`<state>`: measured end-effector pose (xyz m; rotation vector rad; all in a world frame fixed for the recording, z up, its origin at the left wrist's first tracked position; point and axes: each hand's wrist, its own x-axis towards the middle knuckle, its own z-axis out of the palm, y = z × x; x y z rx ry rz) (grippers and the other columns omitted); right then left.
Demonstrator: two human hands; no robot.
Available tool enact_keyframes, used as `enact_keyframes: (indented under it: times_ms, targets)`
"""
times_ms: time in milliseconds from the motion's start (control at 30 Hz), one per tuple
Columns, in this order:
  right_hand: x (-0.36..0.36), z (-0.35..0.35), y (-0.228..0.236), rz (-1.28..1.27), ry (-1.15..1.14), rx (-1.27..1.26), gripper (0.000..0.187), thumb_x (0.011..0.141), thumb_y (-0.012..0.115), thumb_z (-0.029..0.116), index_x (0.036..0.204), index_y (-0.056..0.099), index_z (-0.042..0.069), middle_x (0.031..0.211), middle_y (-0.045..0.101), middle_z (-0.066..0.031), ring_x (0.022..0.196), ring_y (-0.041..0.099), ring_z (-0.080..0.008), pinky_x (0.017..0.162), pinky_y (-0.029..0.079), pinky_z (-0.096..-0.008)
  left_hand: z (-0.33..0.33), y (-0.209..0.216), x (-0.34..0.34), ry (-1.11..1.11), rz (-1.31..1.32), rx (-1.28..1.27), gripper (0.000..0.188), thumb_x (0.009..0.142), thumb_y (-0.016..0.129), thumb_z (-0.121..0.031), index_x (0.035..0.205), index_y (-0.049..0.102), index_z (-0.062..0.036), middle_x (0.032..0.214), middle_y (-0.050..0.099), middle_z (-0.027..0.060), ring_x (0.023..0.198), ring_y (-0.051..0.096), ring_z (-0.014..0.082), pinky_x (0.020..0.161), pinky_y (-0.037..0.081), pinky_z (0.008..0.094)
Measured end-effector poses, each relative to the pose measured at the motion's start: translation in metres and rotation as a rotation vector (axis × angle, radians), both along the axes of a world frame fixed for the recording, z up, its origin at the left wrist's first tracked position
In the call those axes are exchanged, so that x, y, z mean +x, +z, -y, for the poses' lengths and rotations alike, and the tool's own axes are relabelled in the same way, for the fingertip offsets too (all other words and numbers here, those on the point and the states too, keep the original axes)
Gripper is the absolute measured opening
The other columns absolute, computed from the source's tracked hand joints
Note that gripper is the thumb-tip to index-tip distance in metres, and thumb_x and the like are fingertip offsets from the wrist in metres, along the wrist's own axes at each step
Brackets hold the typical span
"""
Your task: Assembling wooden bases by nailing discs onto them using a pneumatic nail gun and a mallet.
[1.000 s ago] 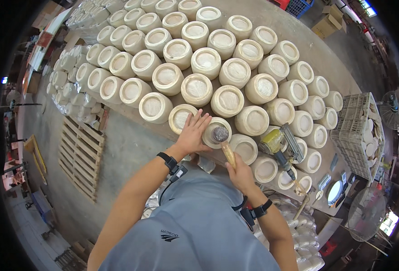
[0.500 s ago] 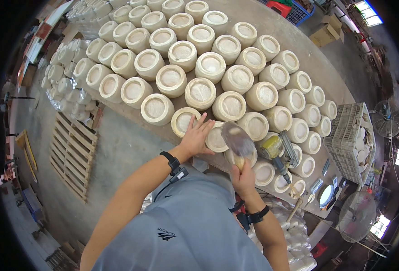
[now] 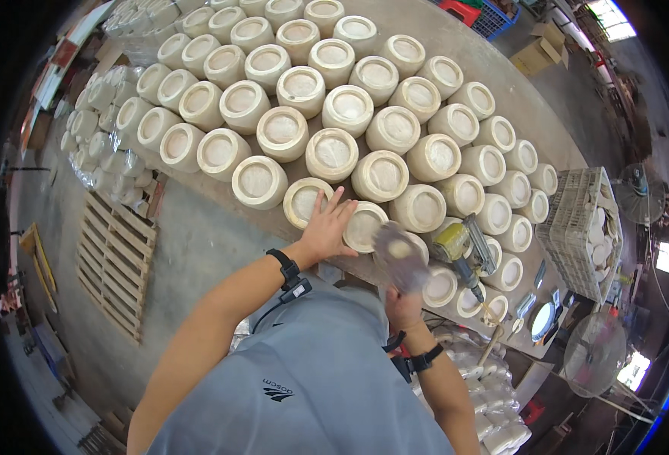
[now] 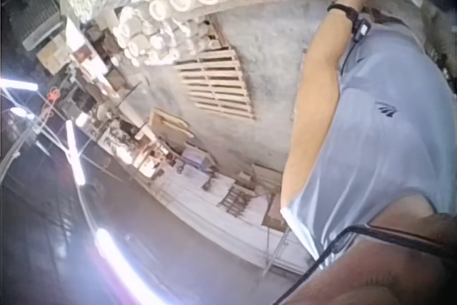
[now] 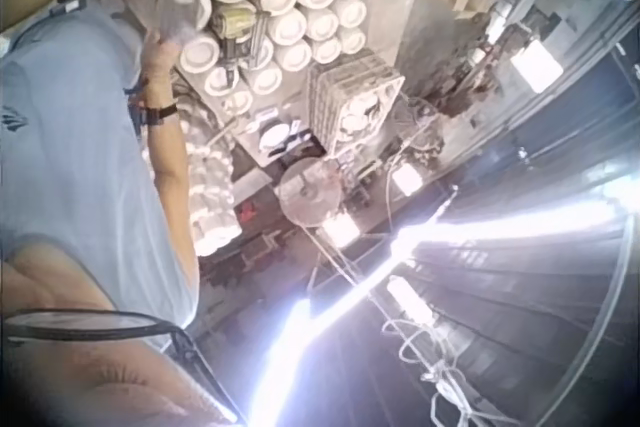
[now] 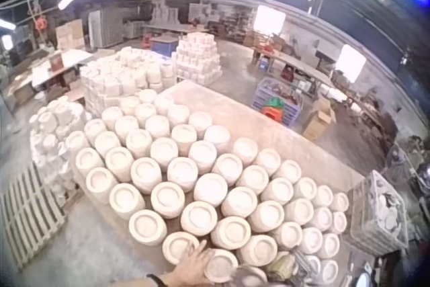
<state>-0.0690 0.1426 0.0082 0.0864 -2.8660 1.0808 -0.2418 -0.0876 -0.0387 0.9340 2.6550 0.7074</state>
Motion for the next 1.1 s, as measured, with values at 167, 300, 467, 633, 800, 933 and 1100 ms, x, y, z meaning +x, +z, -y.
enact_keyframes:
  times_ms: [167,300,467,633,800,933,1100]
  targets:
    - [-0.021,0.022,0.001,0.588,-0.189,0.211,0.039,0.103,0.057,0.035,0.117,0.049,0.0,0.082,0.068,-0.0306,0.079,0.065,-0.055,0.068,0.05,-0.0603,-0.002,-0.001,-0.004,-0.023,0.043,-0.054,0.124,0.058,0.089,-0.061,0.153,0.039,0.0003,0.152,0.051,0.0154,0.157,0.02,0.0351,0.125,0.005,0.0635]
    - [-0.014,0.017,0.019,0.219,-0.174,0.016,0.042,0.102,0.058,0.039,0.117,0.045,0.001,0.082,0.068,-0.0315,0.08,0.066,-0.0552,0.068,0.05,-0.0622,0.001,-0.001,-0.002,-0.016,0.014,-0.038,0.124,0.059,0.088,-0.063,0.153,0.039,0.0004,0.153,0.05,0.0154,0.157,0.021,0.0351,0.126,0.005,0.0633]
    - [-0.021,0.024,-0.009,0.58,-0.223,0.223,0.038,0.102,0.057,0.039,0.107,0.051,0.002,0.081,0.067,-0.032,0.082,0.066,-0.0544,0.069,0.051,-0.0616,-0.002,0.003,-0.009,-0.011,0.005,0.012,0.124,0.059,0.089,-0.062,0.153,0.039,0.0004,0.152,0.051,0.0155,0.156,0.021,0.0351,0.126,0.005,0.0633]
    - [-0.024,0.015,0.013,0.526,-0.263,0.036,0.039,0.102,0.058,0.039,0.114,0.052,0.002,0.084,0.068,-0.0304,0.083,0.067,-0.0518,0.07,0.052,-0.0583,0.006,0.002,-0.005,-0.009,0.012,-0.012,0.119,0.063,0.088,-0.059,0.153,0.038,0.0011,0.152,0.05,0.0172,0.157,0.019,0.0356,0.125,0.005,0.0653]
    - [-0.031,-0.004,0.05,0.419,-0.32,-0.112,0.048,0.099,0.062,0.028,0.134,0.049,-0.001,0.093,0.069,-0.0271,0.086,0.068,-0.0483,0.076,0.054,-0.054,0.003,0.027,0.013,-0.095,-0.072,0.163,0.104,0.075,0.085,-0.052,0.152,0.04,0.0003,0.147,0.051,0.0226,0.147,0.036,0.038,0.122,0.023,0.0577]
    - [-0.055,-0.004,0.046,0.127,-0.003,-0.07,0.069,0.092,0.066,0.018,0.15,0.035,-0.002,0.12,0.062,-0.0297,0.104,0.065,-0.0473,0.086,0.053,-0.0516,-0.013,0.058,0.026,-0.079,1.095,0.559,0.066,0.095,0.074,-0.042,0.143,0.051,-0.0023,0.134,0.061,0.014,0.123,0.059,0.0237,0.108,0.046,0.0389]
    - [-0.081,-0.011,0.068,0.086,0.352,-0.288,0.06,0.093,0.065,0.017,0.147,0.046,0.0,0.13,0.059,-0.0255,0.119,0.057,-0.0444,0.102,0.047,-0.0497,-0.021,0.039,0.02,0.387,1.252,0.905,0.035,0.106,0.06,-0.029,0.132,0.057,-0.0053,0.117,0.065,0.0021,0.109,0.062,0.012,0.097,0.051,0.0305]
